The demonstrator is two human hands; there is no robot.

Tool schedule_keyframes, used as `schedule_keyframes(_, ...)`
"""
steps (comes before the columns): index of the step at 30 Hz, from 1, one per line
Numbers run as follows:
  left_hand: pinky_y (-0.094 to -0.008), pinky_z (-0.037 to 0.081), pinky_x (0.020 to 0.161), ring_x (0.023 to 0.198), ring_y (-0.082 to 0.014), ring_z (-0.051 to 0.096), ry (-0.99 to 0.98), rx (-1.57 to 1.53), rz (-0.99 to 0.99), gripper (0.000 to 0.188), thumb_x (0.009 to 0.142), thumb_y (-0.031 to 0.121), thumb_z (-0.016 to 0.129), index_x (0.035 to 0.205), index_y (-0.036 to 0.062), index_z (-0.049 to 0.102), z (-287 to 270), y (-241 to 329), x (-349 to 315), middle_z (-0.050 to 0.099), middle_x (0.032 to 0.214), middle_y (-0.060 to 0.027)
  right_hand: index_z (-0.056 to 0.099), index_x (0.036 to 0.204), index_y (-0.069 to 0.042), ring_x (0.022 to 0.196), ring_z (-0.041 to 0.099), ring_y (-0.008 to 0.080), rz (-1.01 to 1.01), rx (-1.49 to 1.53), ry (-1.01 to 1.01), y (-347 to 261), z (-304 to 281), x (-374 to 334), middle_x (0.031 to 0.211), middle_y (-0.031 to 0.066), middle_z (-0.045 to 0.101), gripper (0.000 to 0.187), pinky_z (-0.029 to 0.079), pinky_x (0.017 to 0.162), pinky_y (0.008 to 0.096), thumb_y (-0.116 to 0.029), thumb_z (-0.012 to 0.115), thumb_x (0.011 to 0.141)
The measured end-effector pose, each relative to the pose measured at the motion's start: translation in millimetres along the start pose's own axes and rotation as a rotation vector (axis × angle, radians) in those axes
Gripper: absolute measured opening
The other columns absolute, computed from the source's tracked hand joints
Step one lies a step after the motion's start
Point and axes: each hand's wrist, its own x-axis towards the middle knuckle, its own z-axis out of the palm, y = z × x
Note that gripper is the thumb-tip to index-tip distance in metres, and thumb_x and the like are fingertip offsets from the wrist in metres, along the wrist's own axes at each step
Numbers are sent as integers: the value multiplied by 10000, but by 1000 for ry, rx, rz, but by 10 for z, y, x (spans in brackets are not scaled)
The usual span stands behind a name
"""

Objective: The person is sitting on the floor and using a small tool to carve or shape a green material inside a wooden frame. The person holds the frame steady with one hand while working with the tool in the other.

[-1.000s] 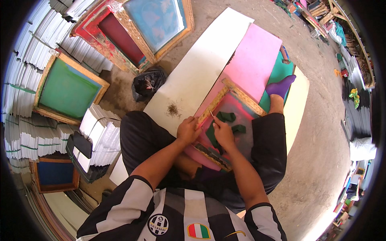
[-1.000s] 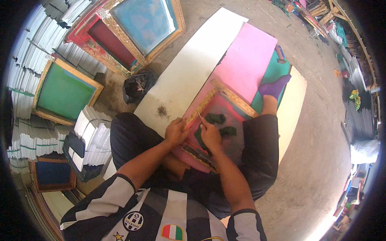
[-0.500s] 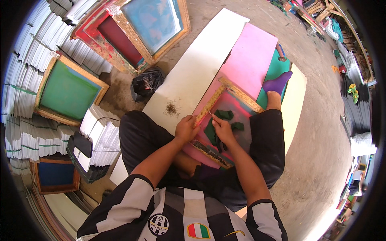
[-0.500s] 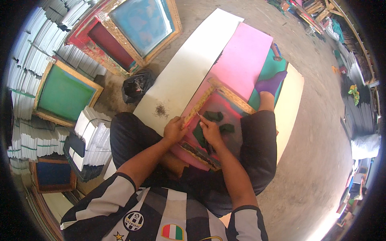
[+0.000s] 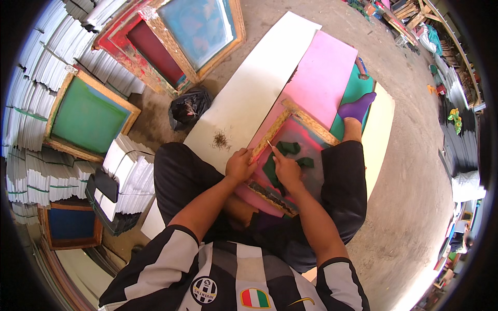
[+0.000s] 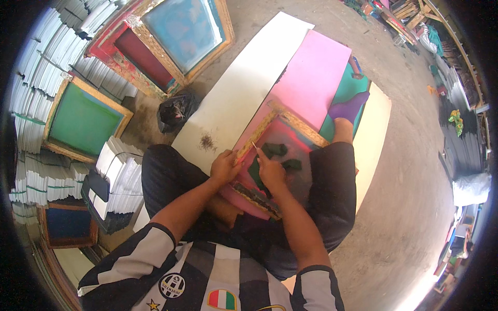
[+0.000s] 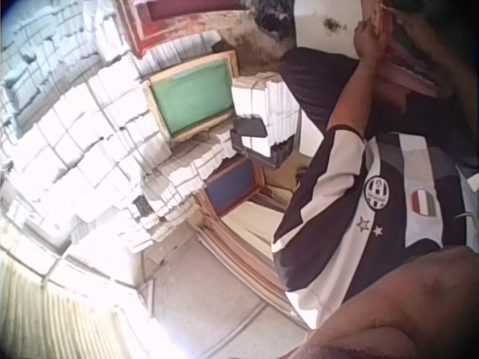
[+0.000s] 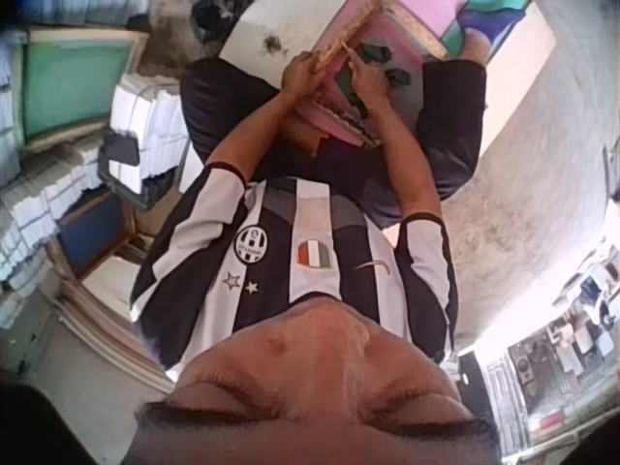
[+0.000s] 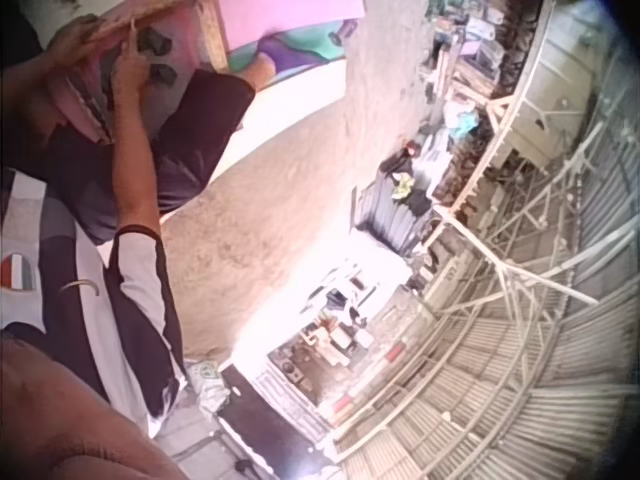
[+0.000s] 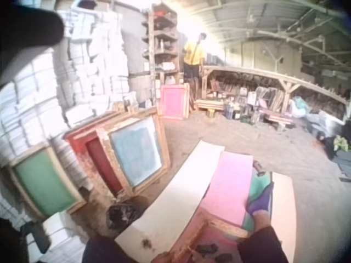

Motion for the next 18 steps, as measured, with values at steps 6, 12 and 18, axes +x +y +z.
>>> schedule_keyframes(6,-447,565,891,1037,-346,672,-7,8,1,524,822,268,764,1295,60,683,3,26,9,685,1134,-120,613,1479,-234,706,724,337,-82,-86,41,122,61,29,893,184,751,432,552,673,422,-230,625,1047)
schedule_keyframes(12,-446,563,898,1046,-345,669,-22,2,-8,522,833,278,765,1299,58,682,-15,35,15,682,1134,-123,610,1462,-120,804,745,249,43,550,-88,287,36,151,962,141,789,421,559,720,436,-240,616,1059)
schedule_keyframes(18,-446,561,908,1057,-347,667,-47,0,-36,527,844,293,761,1310,61,678,-47,23,1,677,1139,-119,650,1414,-350,908,731,415,-12,-119,3,53,-107,87,1031,183,759,385,570,794,513,-358,612,1031)
